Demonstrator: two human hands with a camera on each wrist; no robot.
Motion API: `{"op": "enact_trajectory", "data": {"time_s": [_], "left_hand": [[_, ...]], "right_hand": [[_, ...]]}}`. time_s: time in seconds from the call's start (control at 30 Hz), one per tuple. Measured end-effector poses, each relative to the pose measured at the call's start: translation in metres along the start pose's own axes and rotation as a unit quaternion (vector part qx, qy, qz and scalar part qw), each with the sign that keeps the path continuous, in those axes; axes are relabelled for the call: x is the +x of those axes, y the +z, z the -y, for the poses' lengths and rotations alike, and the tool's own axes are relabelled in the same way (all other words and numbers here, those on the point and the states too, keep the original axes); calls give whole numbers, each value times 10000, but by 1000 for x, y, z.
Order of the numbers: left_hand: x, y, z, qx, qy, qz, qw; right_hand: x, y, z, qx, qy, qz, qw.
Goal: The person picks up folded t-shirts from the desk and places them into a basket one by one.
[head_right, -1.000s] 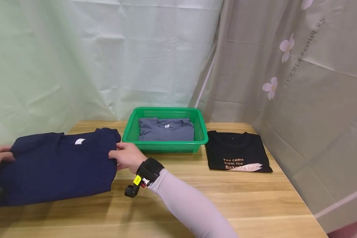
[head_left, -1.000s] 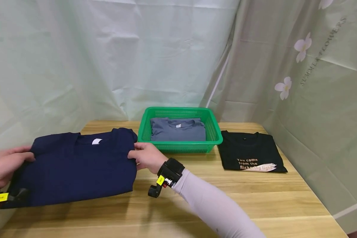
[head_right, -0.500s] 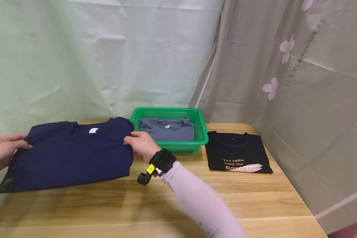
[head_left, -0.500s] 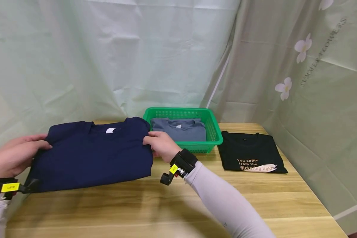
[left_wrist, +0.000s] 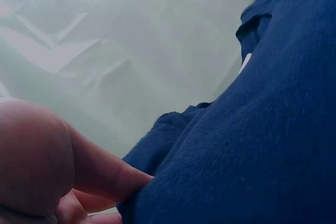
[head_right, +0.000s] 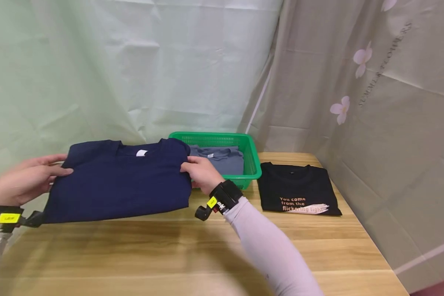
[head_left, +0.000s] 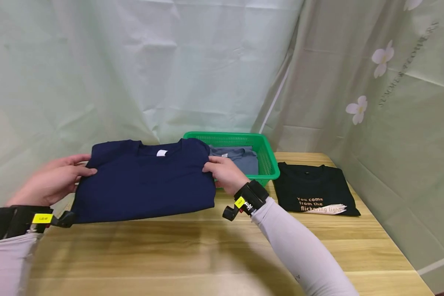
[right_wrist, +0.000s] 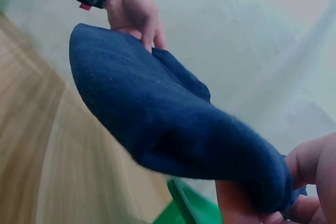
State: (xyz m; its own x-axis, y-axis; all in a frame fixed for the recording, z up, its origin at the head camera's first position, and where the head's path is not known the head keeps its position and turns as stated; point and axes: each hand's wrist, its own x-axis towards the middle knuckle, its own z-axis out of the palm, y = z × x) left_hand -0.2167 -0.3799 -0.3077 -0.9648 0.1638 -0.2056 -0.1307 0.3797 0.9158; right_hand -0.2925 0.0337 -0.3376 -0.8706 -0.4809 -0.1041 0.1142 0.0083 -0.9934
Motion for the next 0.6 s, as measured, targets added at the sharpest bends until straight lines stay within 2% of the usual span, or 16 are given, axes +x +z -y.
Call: {"op": "enact_trajectory", "data": {"time_s": [0.1, 0.2, 0.33, 0.6], "left_hand": [[5, 10, -4, -213, 142, -51, 9997], [11, 21, -8, -624, 284, -47, 9976], [21, 33, -13, -1121, 450, 94, 9926], [40, 62, -25, -1216, 631, 230, 9903]], "right_hand": [[-3, -12, -1, -17, 39, -140, 9999], [-8, -24, -2, -38, 56, -328, 9994], [-16, -39, -1, -117, 18, -509, 9986], [-29, -72, -1, -385, -24, -567, 9976]]}}
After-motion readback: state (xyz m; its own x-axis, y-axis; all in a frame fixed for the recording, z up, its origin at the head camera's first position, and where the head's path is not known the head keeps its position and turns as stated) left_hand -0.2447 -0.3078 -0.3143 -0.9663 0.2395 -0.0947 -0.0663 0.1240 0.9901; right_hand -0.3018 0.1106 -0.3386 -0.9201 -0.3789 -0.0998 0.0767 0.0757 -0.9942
